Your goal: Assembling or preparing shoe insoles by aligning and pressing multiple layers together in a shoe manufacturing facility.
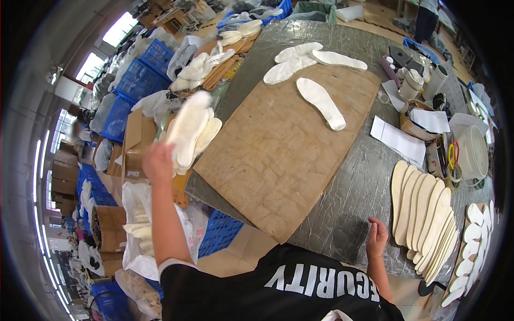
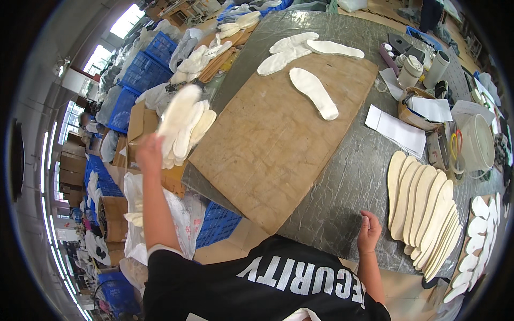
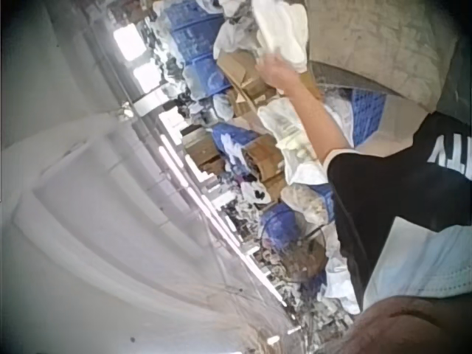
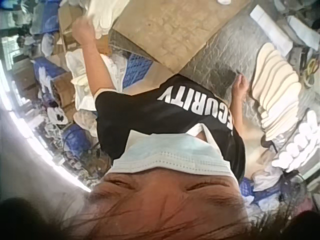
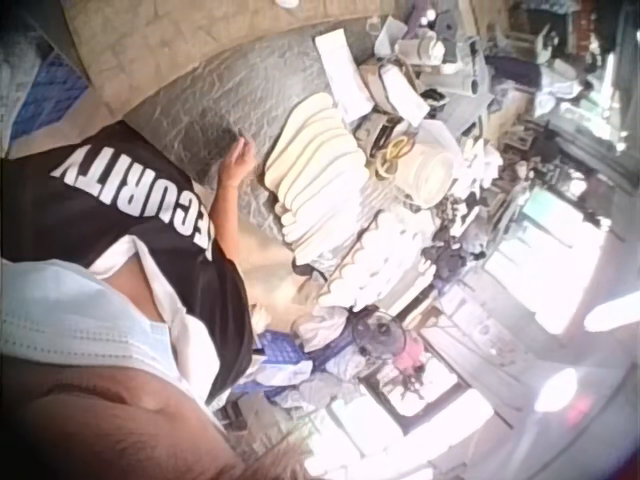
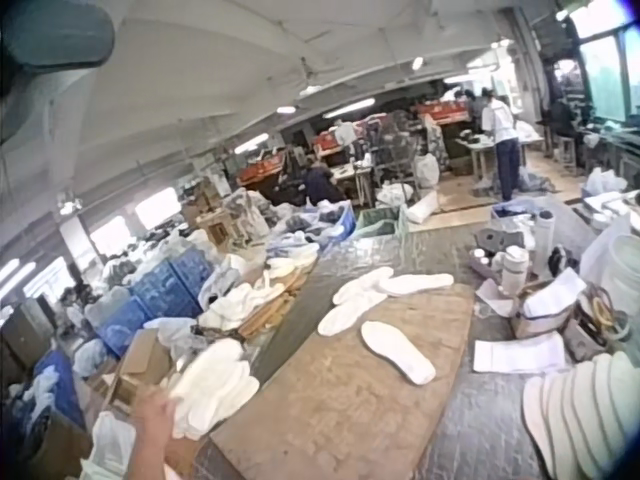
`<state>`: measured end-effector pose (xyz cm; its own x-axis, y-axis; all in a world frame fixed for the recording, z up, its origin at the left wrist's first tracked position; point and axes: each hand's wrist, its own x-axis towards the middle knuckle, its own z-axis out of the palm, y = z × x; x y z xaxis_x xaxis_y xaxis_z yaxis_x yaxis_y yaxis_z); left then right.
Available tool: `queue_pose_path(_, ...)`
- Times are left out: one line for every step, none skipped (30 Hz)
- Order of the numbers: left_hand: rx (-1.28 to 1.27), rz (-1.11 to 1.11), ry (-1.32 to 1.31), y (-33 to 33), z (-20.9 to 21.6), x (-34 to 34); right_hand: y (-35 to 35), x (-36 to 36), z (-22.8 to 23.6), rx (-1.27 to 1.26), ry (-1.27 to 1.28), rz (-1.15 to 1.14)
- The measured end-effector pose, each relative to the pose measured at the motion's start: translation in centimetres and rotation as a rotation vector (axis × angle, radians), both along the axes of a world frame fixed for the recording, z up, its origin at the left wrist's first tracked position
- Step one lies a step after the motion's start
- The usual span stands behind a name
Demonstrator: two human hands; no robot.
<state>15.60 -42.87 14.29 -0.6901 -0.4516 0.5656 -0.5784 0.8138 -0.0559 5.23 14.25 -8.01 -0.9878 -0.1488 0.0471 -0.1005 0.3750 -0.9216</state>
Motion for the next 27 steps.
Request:
queue_pose_path(-0.116, -0.001, -0.022, -2.9, 0.5, 0.6, -0.7, -0.3, 0.4, 0.054, 0.015, 0.048)
queue_pose_path(-0.113, -0.001, -0.022, -4.7, 0.0, 0.5, -1.2, -0.5, 0.7, 0.090, 0.036, 0.077)
queue_pose_path(-0.147, 0.086, -0.141, -6.4, -1.0, 0.3, -1.6, -0.6, 0.7, 0.093, 0.036, 0.076)
queue_pose_path(-0.185, 0.174, -0.261, -7.7, -2.2, 0.2, -2.0, -0.8, 0.8, 0.124, 0.041, 0.114)
queue_pose_path(-0.186, 0.174, -0.264, -8.7, -3.9, -0.1, -2.5, -0.9, 0.8, 0.154, 0.045, 0.153)
queue_pose_path(-0.039, 0.152, -0.365, -9.7, -6.0, -0.2, -3.0, -0.9, 0.8, 0.153, 0.040, 0.154)
queue_pose_path(0.109, 0.129, -0.466, -10.5, -8.0, -0.5, -3.4, -0.9, 0.8, 0.210, 0.106, 0.195)
queue_pose_path(0.129, 0.085, -0.505, -10.6, -10.0, -1.2, -3.7, -0.9, 0.7, 0.270, 0.173, 0.235)
queue_pose_path(0.147, 0.041, -0.546, -10.5, -11.8, -2.0, -3.9, -0.8, 0.2, 0.271, 0.165, 0.232)
queue_pose_path(0.147, 0.041, -0.554, -10.7, -13.3, -2.1, -3.6, -0.5, -0.6, 0.294, 0.191, 0.232)
queue_pose_path(0.096, 0.013, -0.538, -10.9, -14.7, -2.0, -3.5, -0.3, -1.3, 0.318, 0.217, 0.233)
queue_pose_path(0.050, -0.023, -0.523, -10.6, -15.4, -2.9, -3.3, -0.1, -1.7, 0.323, 0.206, 0.229)
queue_pose_path(0.054, -0.030, -0.533, -10.6, -15.7, -3.7, -3.1, 0.0, -2.0, 0.410, 0.281, 0.267)
queue_pose_path(0.222, 0.095, -0.566, -10.8, -15.8, -4.4, -3.2, 0.1, -2.2, 0.496, 0.355, 0.307)
queue_pose_path(0.389, 0.223, -0.597, -10.6, -15.7, -5.0, -3.2, 0.1, -2.2, 0.501, 0.342, 0.308)
queue_pose_path(0.393, 0.221, -0.610, -10.6, -16.1, -5.3, -3.2, 0.1, -2.2, 0.502, 0.320, 0.301)
queue_pose_path(0.378, 0.244, -0.629, -10.5, -16.6, -5.4, -3.3, 0.1, -2.1, 0.503, 0.298, 0.295)
queue_pose_path(0.361, 0.270, -0.647, -10.5, -16.9, -5.3, -3.3, 0.1, -2.0, 0.506, 0.287, 0.298)
queue_pose_path(0.363, 0.270, -0.658, -10.7, -17.1, -5.1, -3.4, 0.0, -1.8, 0.517, 0.290, 0.293)
queue_pose_path(0.421, 0.252, -0.582, -11.1, -17.4, -4.7, -3.4, 0.1, -1.8, 0.527, 0.294, 0.288)
queue_pose_path(0.474, 0.235, -0.501, -11.5, -17.6, -4.4, -3.4, 0.1, -1.9, 0.526, 0.290, 0.291)
queue_pose_path(0.473, 0.237, -0.505, -12.1, -17.7, -4.1, -3.4, 0.1, -2.0, 0.531, 0.296, 0.294)
queue_pose_path(0.499, 0.200, -0.432, -12.7, -17.8, -3.6, -3.4, 0.0, -2.0, 0.536, 0.304, 0.297)
queue_pose_path(0.529, 0.158, -0.360, -12.7, -17.9, -3.6, -3.4, 0.1, -2.0, 0.540, 0.299, 0.295)
queue_pose_path(0.532, 0.155, -0.365, -12.3, -18.2, -3.6, -3.4, 0.1, -2.0, 0.547, 0.296, 0.293)
queue_pose_path(0.404, 0.158, -0.443, -11.6, -18.6, -3.6, -3.4, 0.2, -1.9, 0.555, 0.294, 0.291)
queue_pose_path(0.275, 0.161, -0.518, -10.9, -18.4, -3.7, -3.4, 0.2, -1.8, 0.558, 0.291, 0.289)
